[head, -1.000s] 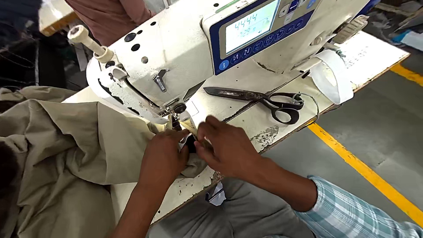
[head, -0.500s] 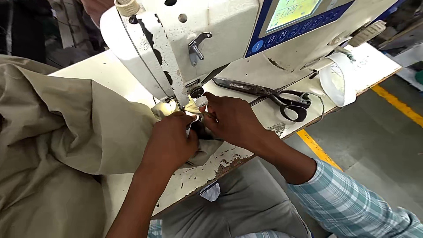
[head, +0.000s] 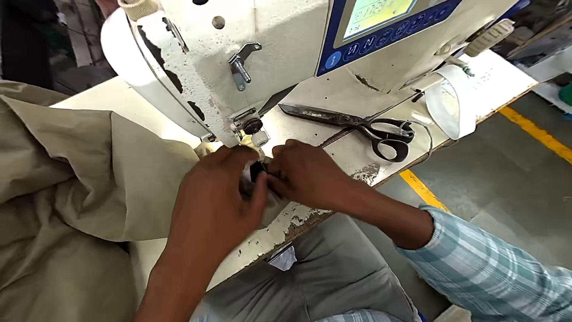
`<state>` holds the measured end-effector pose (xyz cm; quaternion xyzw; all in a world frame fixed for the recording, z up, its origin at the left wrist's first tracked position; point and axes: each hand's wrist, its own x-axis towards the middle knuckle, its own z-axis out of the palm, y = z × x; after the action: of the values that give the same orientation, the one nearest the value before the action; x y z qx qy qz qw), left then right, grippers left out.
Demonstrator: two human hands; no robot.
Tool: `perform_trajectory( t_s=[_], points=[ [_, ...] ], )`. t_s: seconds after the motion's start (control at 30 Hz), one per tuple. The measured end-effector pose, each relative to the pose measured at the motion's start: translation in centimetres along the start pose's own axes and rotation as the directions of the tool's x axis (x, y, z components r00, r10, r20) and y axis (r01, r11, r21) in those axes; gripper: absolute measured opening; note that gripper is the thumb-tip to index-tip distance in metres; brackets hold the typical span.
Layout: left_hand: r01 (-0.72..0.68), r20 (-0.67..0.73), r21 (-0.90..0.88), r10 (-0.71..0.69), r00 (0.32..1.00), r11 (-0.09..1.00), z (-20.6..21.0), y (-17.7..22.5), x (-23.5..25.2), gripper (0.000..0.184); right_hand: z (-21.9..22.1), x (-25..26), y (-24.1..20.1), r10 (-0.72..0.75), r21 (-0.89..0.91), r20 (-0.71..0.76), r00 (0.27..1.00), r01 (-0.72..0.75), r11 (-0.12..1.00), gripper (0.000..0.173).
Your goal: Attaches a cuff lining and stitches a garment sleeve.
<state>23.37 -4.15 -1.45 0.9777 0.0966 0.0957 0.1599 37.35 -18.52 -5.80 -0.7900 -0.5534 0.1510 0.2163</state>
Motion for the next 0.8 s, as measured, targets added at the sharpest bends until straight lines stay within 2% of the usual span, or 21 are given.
perform_trajectory(
  t_s=[0.1,0.17,0.23,0.27,0.33,0.4,0.47,0.57,0.67,0.73,0.8],
  points=[
    [-0.127,0.081,0.04,0.123,0.989,0.991,0.7,1.1,-2.6,0.052,-0.4,-0.1,1.6,0.028,0.008,0.053,0.998,-0.028,1.0,0.03],
    [-0.181,0.111,0.199,0.161,0.981,0.963,1.9,0.9,-3.1,0.064,-0.6,-0.2,1.0,0.063,-0.058,0.059,0.996,-0.059,0.997,0.03],
    [-0.182,0.116,0.34,0.151,0.982,0.923,2.2,0.4,-3.1,0.069,-0.6,-0.8,0.3,0.029,-0.096,0.004,1.0,-0.029,0.995,0.031],
    [-0.192,0.112,0.383,0.16,0.981,0.904,2.1,0.5,-3.1,0.067,-0.7,-1.0,0.1,0.015,-0.104,-0.01,1.0,-0.016,0.994,0.032],
    [-0.277,0.07,0.411,0.273,0.959,0.868,1.6,1.6,-3.6,0.047,-0.8,-1.0,0.3,0.02,-0.106,0.011,1.0,-0.019,0.994,0.031],
    [-0.352,0.02,0.352,0.369,0.929,0.867,0.9,2.5,-4.6,0.029,-0.9,-0.6,0.8,0.06,-0.098,0.081,0.995,-0.052,0.994,0.028],
    [-0.309,0.012,0.279,0.318,0.948,0.909,-0.5,0.9,-5.2,0.032,-0.9,-0.7,0.7,0.068,-0.1,0.077,0.995,-0.06,0.993,0.032],
    [-0.177,0.143,0.218,0.148,0.979,0.96,-5.1,-6.3,-4.1,0.062,-0.9,-1.1,0.1,0.031,-0.099,0.009,0.999,-0.03,0.995,0.029],
    [-0.106,0.337,0.225,0.025,0.941,0.969,-9.1,-12.1,-1.6,0.105,-0.3,-0.3,0.5,-0.011,-0.069,0.031,0.999,0.013,0.998,0.019],
    [-0.164,0.433,0.334,0.003,0.901,0.928,-9.9,-13.7,0.0,0.125,-0.3,0.2,0.7,-0.018,-0.012,0.079,0.997,0.019,1.0,0.017],
    [-0.253,0.474,0.416,0.029,0.88,0.874,-9.9,-14.1,1.1,0.133,-0.4,0.6,0.7,0.008,0.036,0.128,0.992,-0.013,0.999,0.018]
  ],
)
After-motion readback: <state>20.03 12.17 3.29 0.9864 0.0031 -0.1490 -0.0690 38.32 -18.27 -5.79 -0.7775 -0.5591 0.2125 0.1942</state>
